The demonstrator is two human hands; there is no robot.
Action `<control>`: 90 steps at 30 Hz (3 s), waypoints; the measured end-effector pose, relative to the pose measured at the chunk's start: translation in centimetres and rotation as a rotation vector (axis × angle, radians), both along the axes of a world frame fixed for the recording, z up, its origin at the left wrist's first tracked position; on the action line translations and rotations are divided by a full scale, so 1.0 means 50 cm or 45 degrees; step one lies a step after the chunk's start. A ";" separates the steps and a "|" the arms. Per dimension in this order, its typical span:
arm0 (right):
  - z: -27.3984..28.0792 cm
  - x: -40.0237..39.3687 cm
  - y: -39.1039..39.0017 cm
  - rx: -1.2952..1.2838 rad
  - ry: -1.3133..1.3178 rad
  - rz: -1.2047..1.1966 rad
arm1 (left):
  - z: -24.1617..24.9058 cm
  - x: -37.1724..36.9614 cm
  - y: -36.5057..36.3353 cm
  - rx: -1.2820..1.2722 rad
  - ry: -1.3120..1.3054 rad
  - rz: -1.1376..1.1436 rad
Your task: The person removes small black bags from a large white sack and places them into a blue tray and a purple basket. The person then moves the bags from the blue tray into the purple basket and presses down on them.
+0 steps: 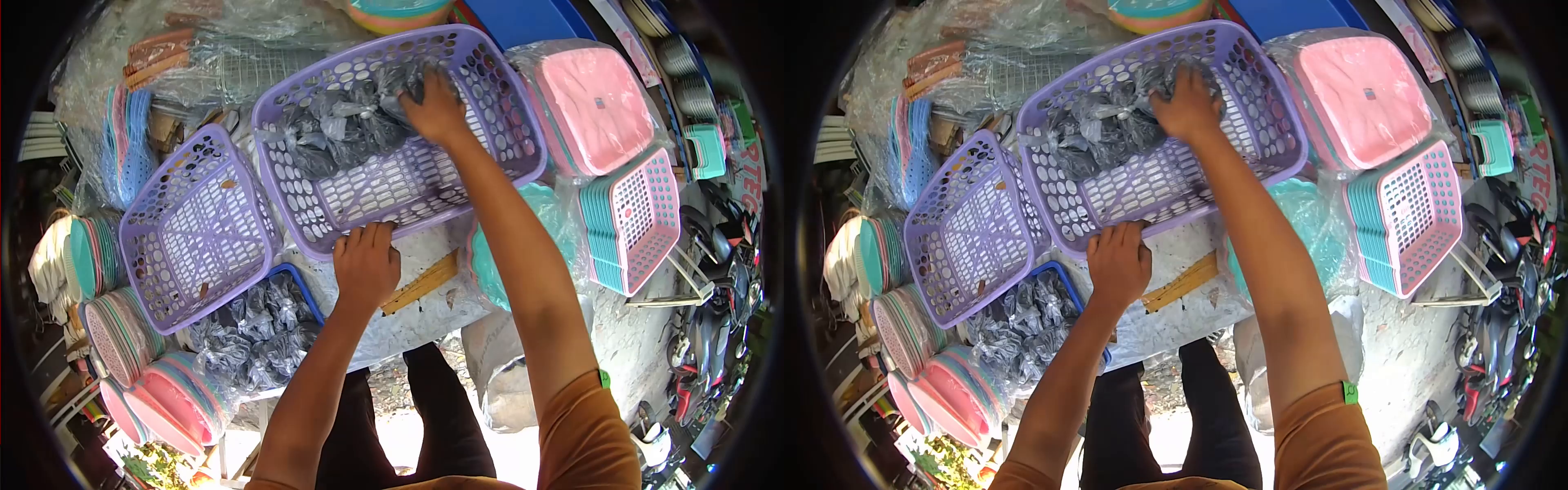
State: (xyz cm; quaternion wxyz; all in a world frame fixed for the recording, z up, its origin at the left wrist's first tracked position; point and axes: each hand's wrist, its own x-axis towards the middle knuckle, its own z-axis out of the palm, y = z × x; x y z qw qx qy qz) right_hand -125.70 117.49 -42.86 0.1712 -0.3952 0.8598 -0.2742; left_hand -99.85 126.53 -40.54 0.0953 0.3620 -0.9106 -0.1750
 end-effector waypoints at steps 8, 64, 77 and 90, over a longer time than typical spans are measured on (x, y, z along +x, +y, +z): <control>0.178 0.331 0.533 -0.618 -0.444 -0.007 | 0.024 0.001 0.021 -0.028 -0.010 -0.069; 0.200 0.361 1.090 -0.160 -0.359 -0.599 | 0.110 0.049 0.564 0.874 0.292 -0.175; 0.718 0.451 0.964 -0.811 -0.408 -0.117 | 0.424 0.078 0.520 3.172 0.982 -0.066; 0.836 0.444 0.957 -0.667 -0.160 -0.074 | 0.467 0.122 0.484 2.756 1.053 0.200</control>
